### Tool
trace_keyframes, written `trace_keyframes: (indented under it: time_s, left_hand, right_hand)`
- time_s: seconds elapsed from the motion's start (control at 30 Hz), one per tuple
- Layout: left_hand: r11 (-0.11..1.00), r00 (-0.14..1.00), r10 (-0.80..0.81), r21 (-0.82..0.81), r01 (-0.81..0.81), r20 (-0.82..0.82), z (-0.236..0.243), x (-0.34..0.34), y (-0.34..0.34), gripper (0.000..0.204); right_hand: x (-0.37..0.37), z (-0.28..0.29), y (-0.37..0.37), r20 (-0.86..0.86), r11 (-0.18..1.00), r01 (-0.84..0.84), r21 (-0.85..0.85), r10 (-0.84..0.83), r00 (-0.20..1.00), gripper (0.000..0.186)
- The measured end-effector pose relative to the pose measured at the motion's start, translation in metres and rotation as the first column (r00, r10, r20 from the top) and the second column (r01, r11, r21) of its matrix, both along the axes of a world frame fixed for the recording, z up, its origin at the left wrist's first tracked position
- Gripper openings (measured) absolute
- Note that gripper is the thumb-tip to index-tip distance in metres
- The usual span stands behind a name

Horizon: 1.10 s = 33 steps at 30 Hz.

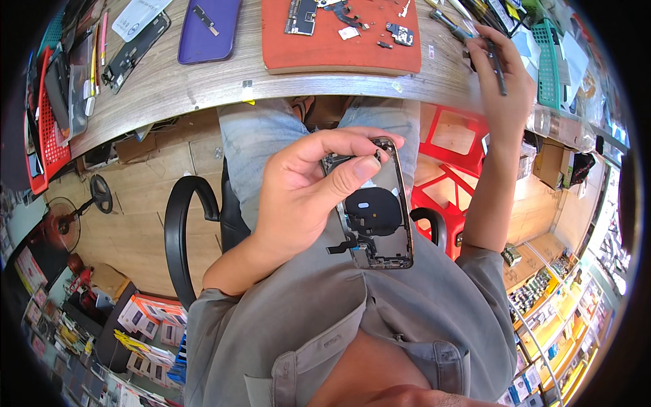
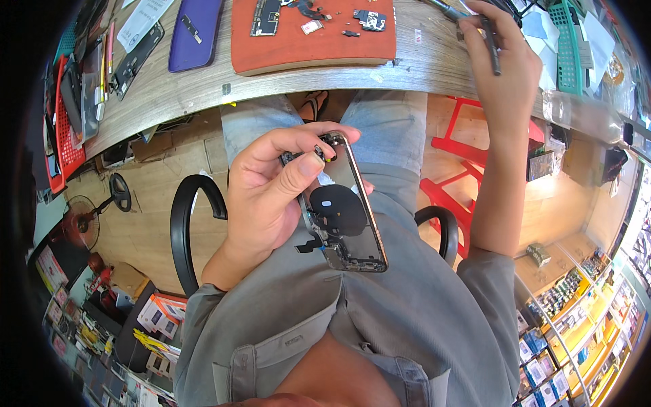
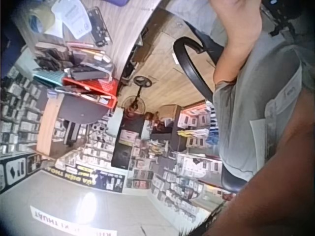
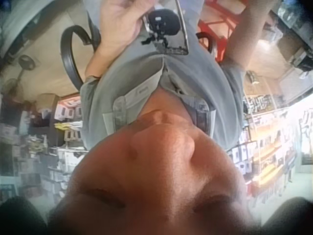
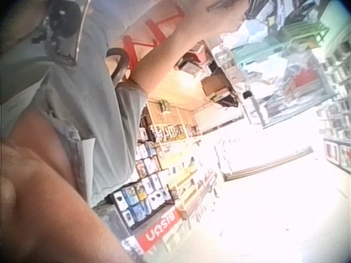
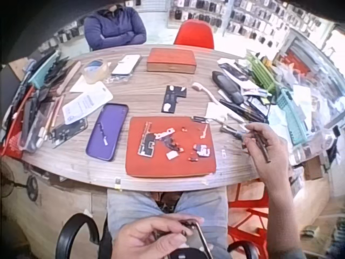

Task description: The person disassembles a smartphone, removes screws, and detaches internal components using a screwdriver and tweezers. The person places removed parts on a red mat and continues to manipulate the phone's internal frame.

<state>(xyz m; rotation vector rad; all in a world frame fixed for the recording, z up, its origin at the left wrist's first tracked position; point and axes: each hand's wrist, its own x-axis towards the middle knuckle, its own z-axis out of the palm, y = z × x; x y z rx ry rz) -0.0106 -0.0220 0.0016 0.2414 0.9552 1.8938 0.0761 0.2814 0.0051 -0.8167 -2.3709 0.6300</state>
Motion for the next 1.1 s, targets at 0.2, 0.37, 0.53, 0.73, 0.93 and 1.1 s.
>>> trace_keyframes:
  time_s: [0.2, 0.37, 0.53, 0.73, 0.93, 1.1]
  left_hand:
    - [0.999, 0.999, -0.015, 0.032, 0.014, 0.043, -0.001, 0.000, 0.003, 0.015]
    - [0.998, 0.998, -0.033, 0.048, 0.030, 0.054, -0.001, 0.001, 0.004, 0.013]
    - [0.997, 0.998, -0.063, 0.038, 0.064, -0.010, 0.001, 0.001, 0.005, 0.011]
    - [0.998, 0.996, -0.064, 0.025, 0.065, -0.062, 0.000, 0.001, 0.003, 0.010]
    - [0.994, 0.991, -0.105, -0.017, 0.104, -0.086, 0.000, 0.001, -0.003, 0.012]
    - [0.987, 0.975, -0.162, -0.020, 0.161, -0.155, 0.004, -0.003, -0.005, 0.014]
  right_hand:
    - [-0.013, -0.007, 0.002, 0.089, 0.939, -0.026, 0.343, -0.005, 0.996, 0.025]
    - [-0.016, 0.012, -0.015, -0.090, 0.904, -0.040, 0.426, 0.086, 0.992, 0.020]
    - [0.004, 0.048, -0.029, -0.028, 0.664, -0.247, 0.706, 0.375, 0.927, 0.036]
    - [0.029, 0.080, -0.097, 0.000, 0.822, -0.564, 0.078, 0.566, 0.824, 0.023]
    - [0.021, 0.061, -0.097, -0.081, 0.692, -0.698, -0.185, 0.697, 0.713, 0.026]
    - [0.015, 0.057, -0.094, -0.129, 0.643, -0.715, -0.274, 0.712, 0.690, 0.025]
